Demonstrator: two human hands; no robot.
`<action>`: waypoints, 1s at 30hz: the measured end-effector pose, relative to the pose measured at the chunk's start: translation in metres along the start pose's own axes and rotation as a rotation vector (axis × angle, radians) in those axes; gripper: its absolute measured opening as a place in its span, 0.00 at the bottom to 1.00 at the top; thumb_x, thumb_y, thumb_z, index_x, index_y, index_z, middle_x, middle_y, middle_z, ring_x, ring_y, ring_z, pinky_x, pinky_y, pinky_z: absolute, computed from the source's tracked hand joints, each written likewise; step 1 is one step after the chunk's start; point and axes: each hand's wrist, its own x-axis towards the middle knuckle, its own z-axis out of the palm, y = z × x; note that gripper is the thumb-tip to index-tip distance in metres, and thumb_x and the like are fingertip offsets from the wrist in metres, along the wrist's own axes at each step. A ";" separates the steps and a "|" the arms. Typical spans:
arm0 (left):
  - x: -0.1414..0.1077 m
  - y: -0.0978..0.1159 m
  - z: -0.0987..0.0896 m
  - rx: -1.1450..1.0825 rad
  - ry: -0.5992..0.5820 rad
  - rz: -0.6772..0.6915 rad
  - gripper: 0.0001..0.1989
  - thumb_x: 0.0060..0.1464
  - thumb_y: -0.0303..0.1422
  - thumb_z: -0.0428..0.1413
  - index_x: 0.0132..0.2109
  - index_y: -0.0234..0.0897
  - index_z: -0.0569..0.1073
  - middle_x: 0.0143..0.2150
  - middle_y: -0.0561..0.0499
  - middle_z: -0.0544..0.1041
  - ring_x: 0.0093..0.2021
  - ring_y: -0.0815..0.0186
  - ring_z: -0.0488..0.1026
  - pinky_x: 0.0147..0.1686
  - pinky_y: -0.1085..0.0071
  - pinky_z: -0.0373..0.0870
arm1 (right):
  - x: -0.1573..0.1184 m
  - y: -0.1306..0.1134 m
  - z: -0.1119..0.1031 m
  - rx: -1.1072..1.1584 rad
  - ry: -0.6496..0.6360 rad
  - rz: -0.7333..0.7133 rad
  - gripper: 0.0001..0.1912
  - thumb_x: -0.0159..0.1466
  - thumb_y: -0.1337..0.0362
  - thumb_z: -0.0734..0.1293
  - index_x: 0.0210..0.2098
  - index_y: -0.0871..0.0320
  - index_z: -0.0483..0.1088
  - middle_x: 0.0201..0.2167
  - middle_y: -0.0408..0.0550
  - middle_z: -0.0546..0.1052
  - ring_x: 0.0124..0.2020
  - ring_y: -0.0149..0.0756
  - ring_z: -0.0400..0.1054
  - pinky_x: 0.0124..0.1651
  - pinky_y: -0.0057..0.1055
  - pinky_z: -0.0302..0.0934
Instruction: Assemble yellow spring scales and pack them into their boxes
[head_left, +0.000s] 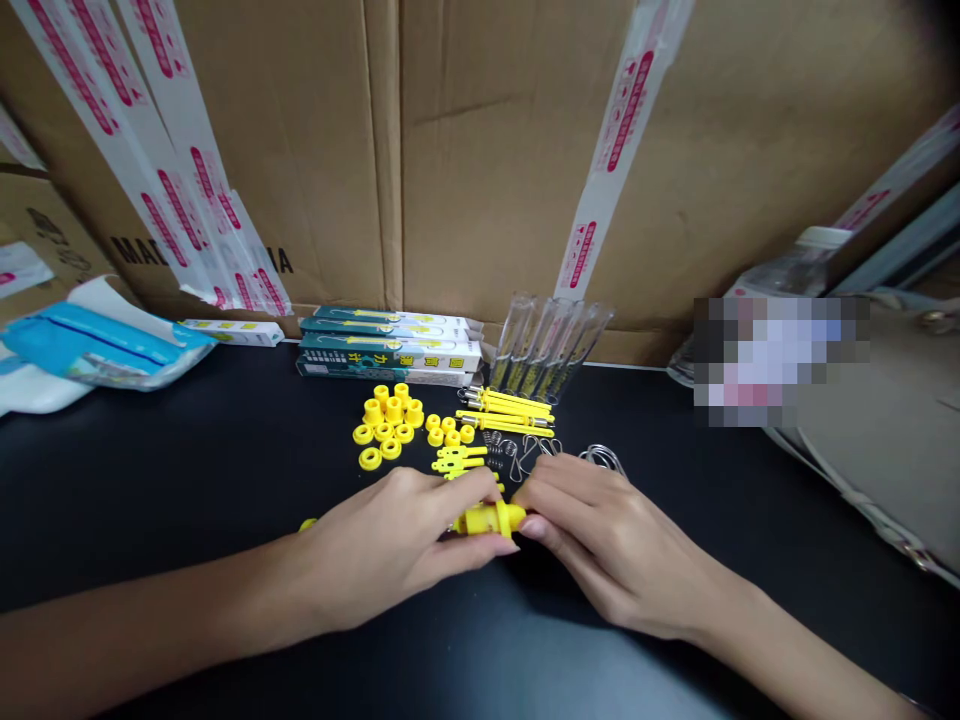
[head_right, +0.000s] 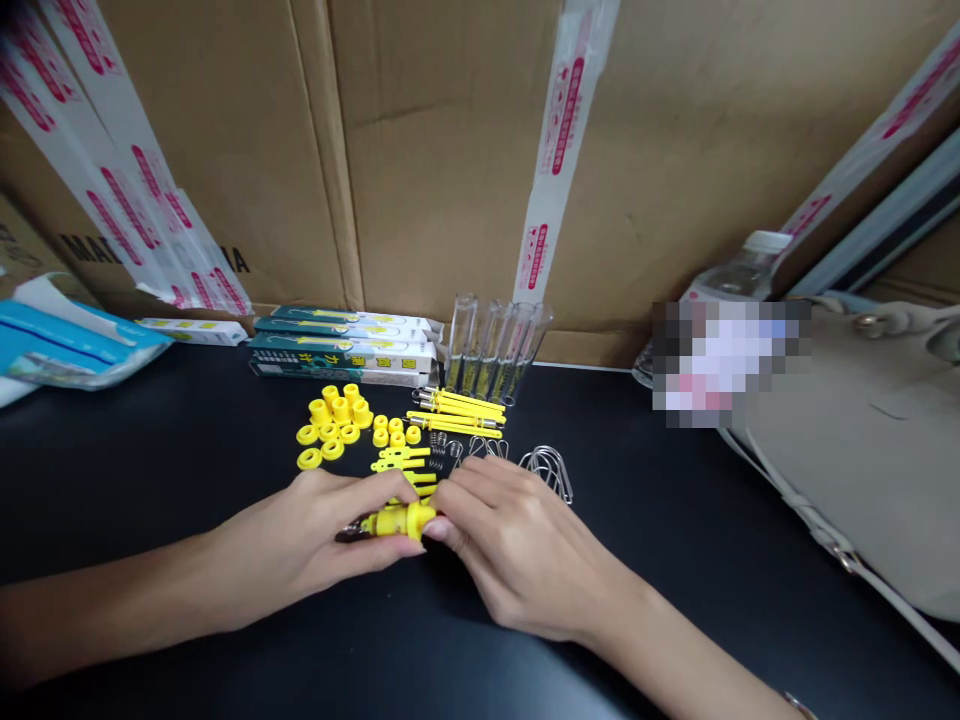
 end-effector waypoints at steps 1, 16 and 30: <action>0.001 -0.002 0.000 -0.012 -0.002 -0.023 0.13 0.66 0.47 0.51 0.42 0.42 0.69 0.30 0.57 0.71 0.29 0.66 0.72 0.27 0.74 0.58 | 0.001 0.001 0.000 -0.004 -0.013 0.014 0.18 0.75 0.64 0.52 0.33 0.59 0.67 0.28 0.48 0.72 0.29 0.39 0.63 0.33 0.35 0.58; -0.001 -0.002 0.001 -0.056 -0.037 -0.069 0.13 0.65 0.48 0.51 0.44 0.43 0.69 0.31 0.56 0.69 0.30 0.65 0.70 0.28 0.73 0.57 | -0.002 -0.011 0.012 0.181 -0.004 0.139 0.16 0.75 0.66 0.50 0.31 0.55 0.57 0.28 0.43 0.67 0.28 0.35 0.60 0.34 0.33 0.56; 0.016 -0.002 -0.010 -0.719 0.059 -0.208 0.17 0.63 0.47 0.54 0.48 0.39 0.70 0.26 0.59 0.70 0.22 0.72 0.65 0.22 0.76 0.57 | -0.003 -0.007 -0.003 0.094 0.338 0.197 0.11 0.75 0.59 0.56 0.52 0.53 0.63 0.33 0.46 0.73 0.31 0.36 0.69 0.33 0.32 0.63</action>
